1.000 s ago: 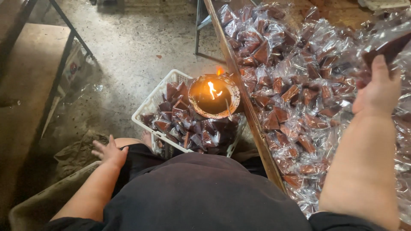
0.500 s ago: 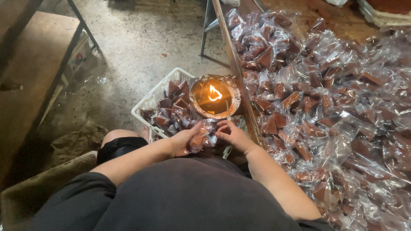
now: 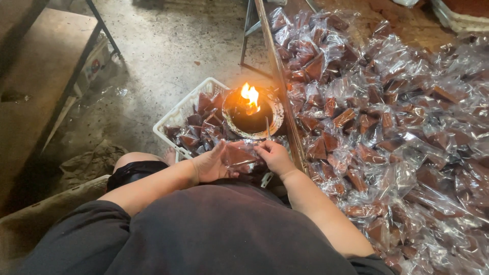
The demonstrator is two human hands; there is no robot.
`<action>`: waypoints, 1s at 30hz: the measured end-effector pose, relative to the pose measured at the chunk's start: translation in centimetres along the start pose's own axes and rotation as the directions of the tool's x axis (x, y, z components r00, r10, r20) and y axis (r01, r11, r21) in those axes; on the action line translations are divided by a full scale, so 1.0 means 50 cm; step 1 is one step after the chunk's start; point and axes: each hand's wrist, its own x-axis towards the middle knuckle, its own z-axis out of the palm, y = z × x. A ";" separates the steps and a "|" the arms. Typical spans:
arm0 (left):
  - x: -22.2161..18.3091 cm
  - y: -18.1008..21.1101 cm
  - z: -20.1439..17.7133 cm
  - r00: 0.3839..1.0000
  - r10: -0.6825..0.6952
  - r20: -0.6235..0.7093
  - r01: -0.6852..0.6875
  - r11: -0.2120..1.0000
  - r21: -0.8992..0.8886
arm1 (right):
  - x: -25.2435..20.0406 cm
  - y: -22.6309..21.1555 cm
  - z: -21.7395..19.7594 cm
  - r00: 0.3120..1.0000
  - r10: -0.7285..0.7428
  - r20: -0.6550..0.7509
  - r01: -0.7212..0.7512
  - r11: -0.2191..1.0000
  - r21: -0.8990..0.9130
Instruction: Sealing plastic bags containing bakery products using a candle flame.
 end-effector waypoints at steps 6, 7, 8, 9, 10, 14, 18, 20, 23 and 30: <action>0.003 -0.003 0.006 0.921 0.141 -0.363 -0.127 0.990 0.063 | -0.022 -0.051 0.011 0.993 -0.115 0.004 0.113 0.982 0.154; 0.009 -0.009 -0.007 0.921 0.142 -0.364 -0.128 0.990 0.063 | -0.027 -0.049 0.013 0.993 -0.116 0.005 0.113 0.981 0.155; 0.017 -0.016 -0.021 0.929 0.112 -0.353 -0.109 0.994 0.028 | -0.032 -0.047 0.014 0.988 -0.153 -0.003 0.150 0.960 0.236; 0.025 -0.023 -0.035 0.937 0.082 -0.340 -0.090 0.996 -0.007 | -0.036 -0.043 0.015 0.982 -0.190 -0.015 0.185 0.931 0.314; 0.013 -0.016 -0.017 0.937 0.080 -0.341 -0.089 0.996 -0.010 | -0.053 -0.078 0.003 0.982 -0.188 -0.013 0.182 0.932 0.314; 0.003 -0.008 -0.006 0.930 0.088 -0.357 -0.092 0.996 0.006 | -0.066 -0.114 -0.010 0.959 -0.283 0.015 0.276 0.943 0.185; 0.049 -0.045 -0.096 0.925 0.084 -0.370 -0.064 0.996 0.065 | -0.040 -0.061 0.004 0.826 -0.524 0.208 0.558 0.812 -0.171; 0.022 -0.027 -0.039 0.927 0.062 -0.370 -0.044 0.997 0.056 | -0.061 -0.068 0.014 0.855 -0.483 0.189 0.509 0.852 -0.124; -0.013 0.004 0.038 0.929 0.009 -0.369 0.004 0.999 0.036 | -0.034 -0.008 0.028 0.920 -0.358 0.162 0.369 0.928 -0.048; 0.069 -0.046 -0.115 0.889 0.033 -0.457 -0.009 0.999 0.053 | -0.057 -0.078 0.025 0.986 -0.123 0.116 0.134 0.987 -0.093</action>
